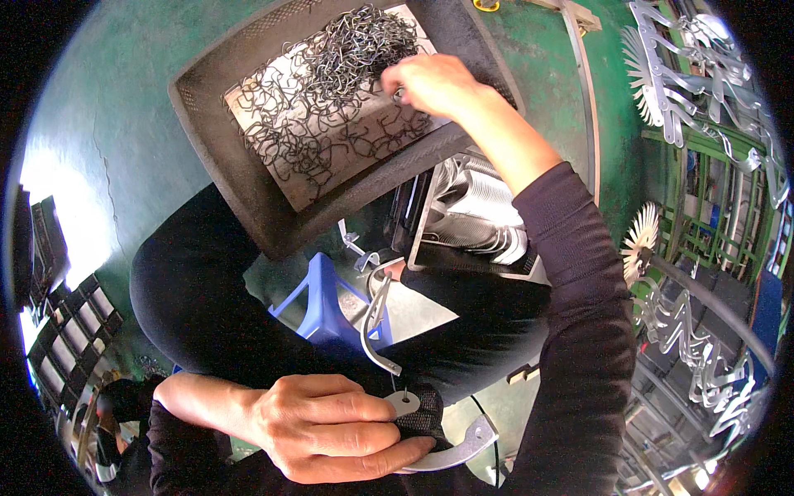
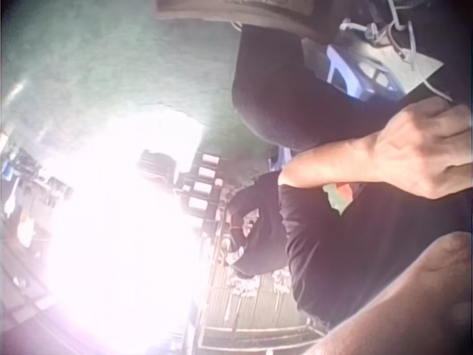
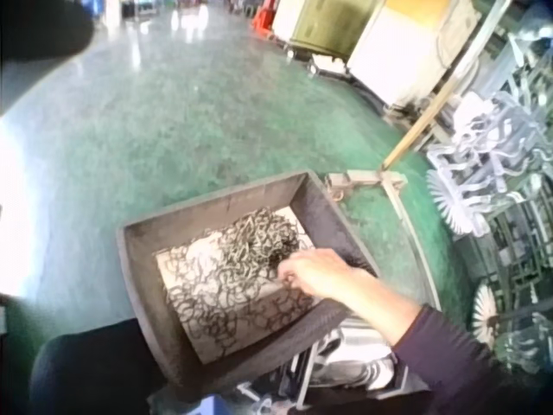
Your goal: The person takes metal hooks from a bin and attaches them to curved metal brackets before hanging the assembled components onto a circular metal rack.
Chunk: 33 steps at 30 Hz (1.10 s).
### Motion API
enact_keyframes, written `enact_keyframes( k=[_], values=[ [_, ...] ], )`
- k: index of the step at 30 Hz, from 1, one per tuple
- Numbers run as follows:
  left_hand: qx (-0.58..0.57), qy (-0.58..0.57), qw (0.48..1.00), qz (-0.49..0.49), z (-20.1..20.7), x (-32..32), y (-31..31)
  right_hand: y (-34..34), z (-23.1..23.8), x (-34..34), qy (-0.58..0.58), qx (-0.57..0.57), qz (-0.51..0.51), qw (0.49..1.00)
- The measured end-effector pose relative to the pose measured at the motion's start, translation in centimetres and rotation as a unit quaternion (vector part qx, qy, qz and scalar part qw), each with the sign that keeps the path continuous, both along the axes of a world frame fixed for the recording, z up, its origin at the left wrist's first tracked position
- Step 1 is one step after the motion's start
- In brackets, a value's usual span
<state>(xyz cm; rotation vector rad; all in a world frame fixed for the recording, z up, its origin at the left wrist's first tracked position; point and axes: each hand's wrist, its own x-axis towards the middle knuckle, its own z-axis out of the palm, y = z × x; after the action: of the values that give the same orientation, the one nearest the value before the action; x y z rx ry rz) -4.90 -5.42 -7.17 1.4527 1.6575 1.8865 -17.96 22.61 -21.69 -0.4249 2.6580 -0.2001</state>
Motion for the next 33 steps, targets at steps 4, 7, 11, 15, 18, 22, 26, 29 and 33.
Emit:
enact_keyframes(
  k=[4, 7, 11, 15, 18, 22, 26, 29, 33],
  values=[
    [-0.002, -0.002, 1.000, -0.002, 0.0, -0.1, 0.0, -2.9, -0.1, 0.7, -0.053, -0.049, 0.084, 0.994],
    [0.004, 0.009, 1.000, 0.006, 0.5, -1.0, 0.6, -3.0, -0.8, -0.5, -0.038, 0.082, 0.053, 0.994],
    [0.017, -0.008, 1.000, 0.012, 0.6, -1.0, 0.4, -4.6, -0.6, 0.0, -0.035, -0.045, 0.093, 0.994],
    [0.065, -0.004, 0.997, 0.045, 0.1, -0.1, -0.1, -5.8, -0.3, -0.2, -0.016, 0.008, 0.105, 0.994],
    [0.113, -0.008, 0.986, 0.119, -0.2, 0.9, 0.8, -5.3, 0.3, -0.9, -0.003, 0.052, 0.072, 0.996],
    [0.109, -0.025, 0.986, 0.123, -0.1, 0.8, 0.6, -7.9, -0.3, 0.2, -0.068, -0.064, 0.084, 0.992],
    [0.101, -0.034, 0.985, 0.136, -0.2, 1.1, 0.5, -8.4, -1.5, -0.5, -0.061, 0.001, 0.108, 0.992],
    [0.066, -0.029, 0.996, 0.056, 0.1, 0.7, -0.3, -7.1, -0.2, -1.5, -0.003, 0.093, 0.111, 0.989],
    [0.044, -0.041, 0.998, 0.007, -0.2, 0.8, -1.0, -8.0, -0.8, -1.0, 0.036, -0.060, 0.125, 0.990]
  ],
)
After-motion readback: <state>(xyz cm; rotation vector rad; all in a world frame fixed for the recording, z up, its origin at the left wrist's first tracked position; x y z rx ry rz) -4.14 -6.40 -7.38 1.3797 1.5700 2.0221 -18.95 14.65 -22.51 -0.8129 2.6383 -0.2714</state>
